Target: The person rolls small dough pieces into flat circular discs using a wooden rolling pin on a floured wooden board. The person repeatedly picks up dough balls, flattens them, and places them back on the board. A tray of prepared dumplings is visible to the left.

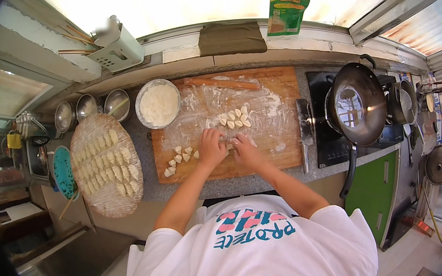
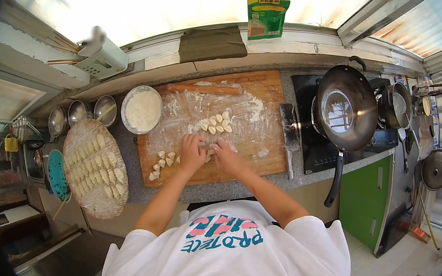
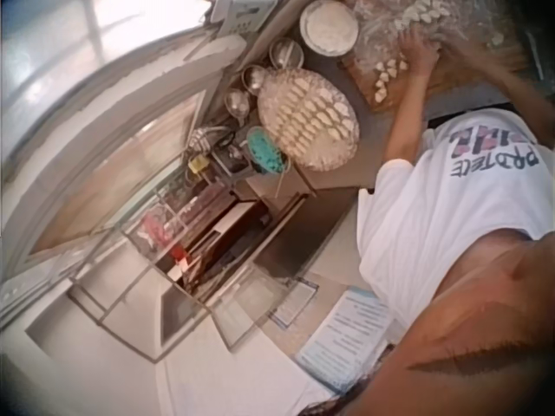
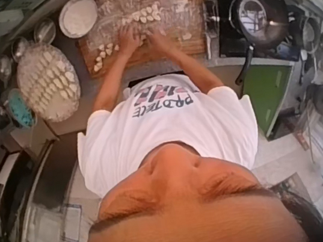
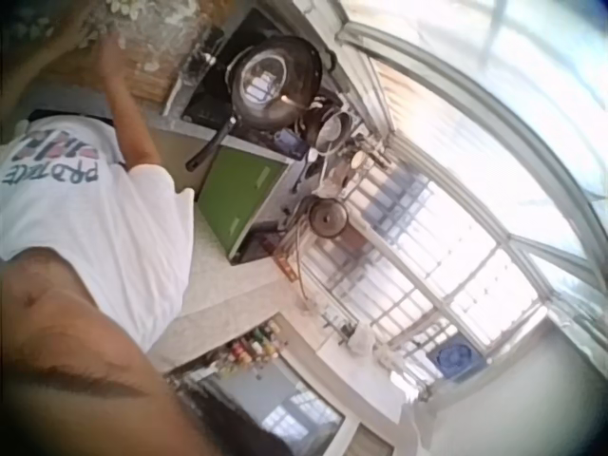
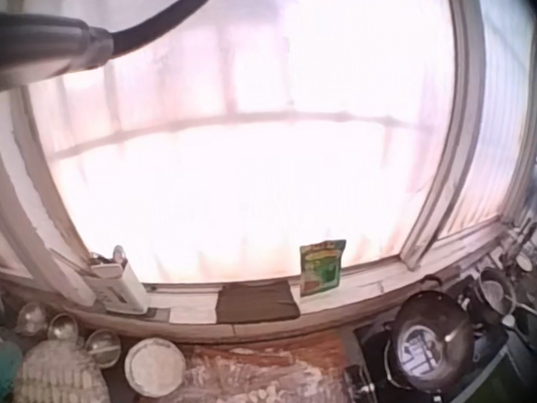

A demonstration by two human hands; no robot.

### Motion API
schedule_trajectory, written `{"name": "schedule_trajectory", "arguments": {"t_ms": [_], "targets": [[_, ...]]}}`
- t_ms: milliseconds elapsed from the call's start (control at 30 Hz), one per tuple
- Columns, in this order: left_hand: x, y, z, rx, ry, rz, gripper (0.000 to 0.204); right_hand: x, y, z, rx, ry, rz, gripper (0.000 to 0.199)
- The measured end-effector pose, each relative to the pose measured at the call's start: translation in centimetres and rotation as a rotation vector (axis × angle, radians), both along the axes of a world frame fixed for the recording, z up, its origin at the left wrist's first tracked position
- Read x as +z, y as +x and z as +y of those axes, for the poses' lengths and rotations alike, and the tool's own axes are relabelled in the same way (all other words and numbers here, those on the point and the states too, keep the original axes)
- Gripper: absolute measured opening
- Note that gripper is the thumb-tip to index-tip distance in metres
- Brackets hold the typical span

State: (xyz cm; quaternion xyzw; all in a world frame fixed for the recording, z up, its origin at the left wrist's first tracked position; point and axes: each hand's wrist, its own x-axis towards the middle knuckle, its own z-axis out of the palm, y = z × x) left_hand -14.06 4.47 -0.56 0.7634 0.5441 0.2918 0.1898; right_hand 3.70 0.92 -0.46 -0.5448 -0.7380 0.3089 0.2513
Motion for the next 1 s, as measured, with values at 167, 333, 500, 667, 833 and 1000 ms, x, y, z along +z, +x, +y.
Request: {"name": "schedule_trajectory", "arguments": {"t_ms": [167,333,500,667,833,1000], "targets": [[1.9,-1.1,-2.6,-0.140,-0.061,0.010,0.026,-0.2,-0.6,-0.1,0.006,-0.055,0.023,0.032],[1.2,-1.3,-3.5,-0.187,-0.079,0.073,0.028,-2.4,-0.5,0.6,-0.100,-0.035,0.080,0.030],[0.7,-0.8,-2.8,-0.096,-0.115,0.003,0.025,-2.0,1.7,2.3,-0.235,0.087,0.188,0.030],[-0.4,-0.4,0.2,0.189,-0.117,-0.144,0.025,-0.9,4.5,5.0,-0.411,0.041,0.199,0.028],[-1.5,-0.1,2.7,0.282,-0.227,-0.194,0.029,-2.6,5.9,6.5,-0.469,0.071,0.103,0.028],[-1.5,0.2,6.1,0.253,-0.061,-0.144,0.034,-3.5,6.2,7.5,-0.421,0.183,-0.013,0.026]]}}
